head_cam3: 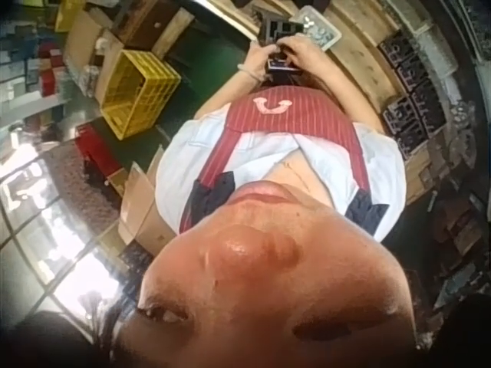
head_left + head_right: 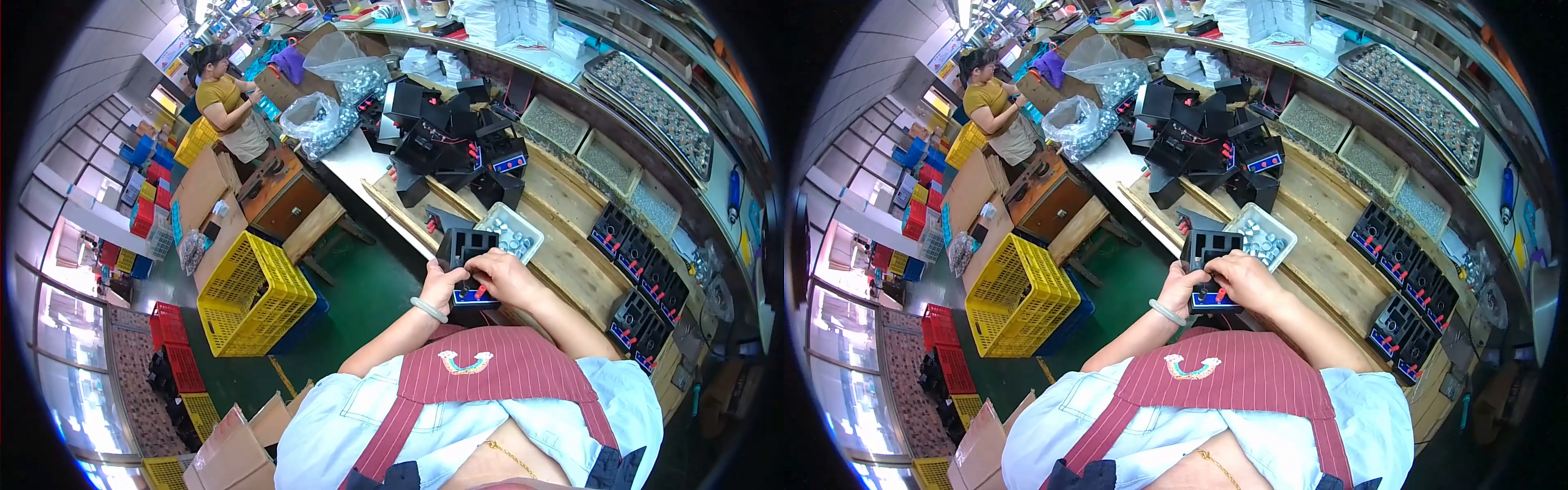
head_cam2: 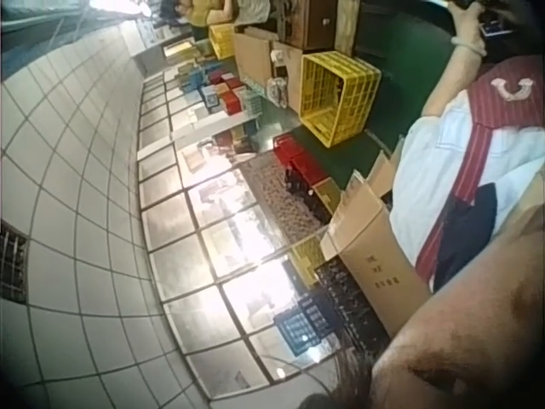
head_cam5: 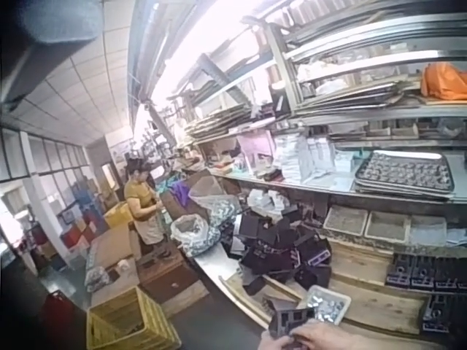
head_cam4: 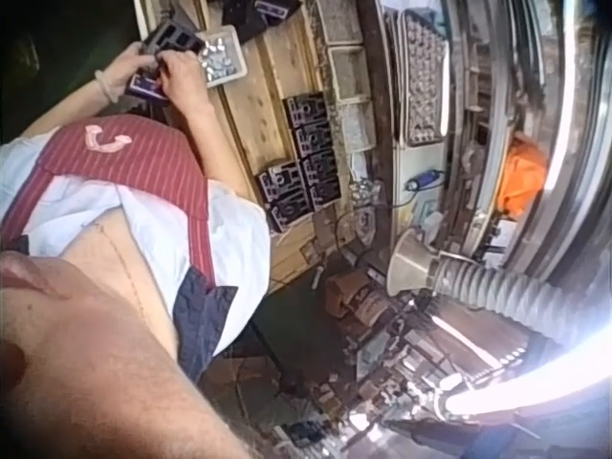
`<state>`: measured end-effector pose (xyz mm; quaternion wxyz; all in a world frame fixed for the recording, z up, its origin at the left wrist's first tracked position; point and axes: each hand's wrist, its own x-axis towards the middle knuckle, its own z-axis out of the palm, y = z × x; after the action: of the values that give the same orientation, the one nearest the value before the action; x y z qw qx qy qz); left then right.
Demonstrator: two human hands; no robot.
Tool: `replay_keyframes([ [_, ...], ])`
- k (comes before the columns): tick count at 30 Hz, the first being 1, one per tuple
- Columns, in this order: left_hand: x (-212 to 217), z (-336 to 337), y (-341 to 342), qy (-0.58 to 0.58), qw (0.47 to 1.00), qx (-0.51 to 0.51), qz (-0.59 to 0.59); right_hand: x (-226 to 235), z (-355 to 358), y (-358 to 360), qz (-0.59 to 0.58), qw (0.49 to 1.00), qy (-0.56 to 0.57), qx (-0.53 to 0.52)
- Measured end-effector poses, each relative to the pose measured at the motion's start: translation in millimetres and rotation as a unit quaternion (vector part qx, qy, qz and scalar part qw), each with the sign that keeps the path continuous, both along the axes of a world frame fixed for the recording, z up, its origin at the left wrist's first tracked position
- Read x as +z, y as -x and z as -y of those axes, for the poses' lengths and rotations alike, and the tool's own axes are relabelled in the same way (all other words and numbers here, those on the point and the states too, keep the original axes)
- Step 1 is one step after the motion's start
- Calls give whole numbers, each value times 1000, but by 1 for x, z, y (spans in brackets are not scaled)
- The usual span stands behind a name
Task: Assembling plastic electronic housings by inserting components and metal clips at a factory workbench.
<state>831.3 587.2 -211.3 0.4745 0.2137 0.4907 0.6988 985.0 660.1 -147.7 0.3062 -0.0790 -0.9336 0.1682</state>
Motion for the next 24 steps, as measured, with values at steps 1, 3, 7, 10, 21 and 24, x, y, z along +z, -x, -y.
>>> replay_keyframes([
  [1,1,0,0,3,1000,-2,-1,3,0,0,-1,1000,3,-2],
  [3,12,1,-5,-54,998,-3,-25,4,0,0,-7,998,62,-18],
  [7,23,-3,-7,-60,997,-37,10,3,5,-5,-114,961,251,-37],
  [10,26,-7,-9,-119,990,-78,1,15,2,-20,-134,961,129,-203],
  [21,8,-86,-68,-117,955,-205,-178,-48,-84,-101,-234,924,181,-243],
  [24,12,-94,-50,-27,962,-208,-174,-66,-129,-185,-178,833,209,-480],
])
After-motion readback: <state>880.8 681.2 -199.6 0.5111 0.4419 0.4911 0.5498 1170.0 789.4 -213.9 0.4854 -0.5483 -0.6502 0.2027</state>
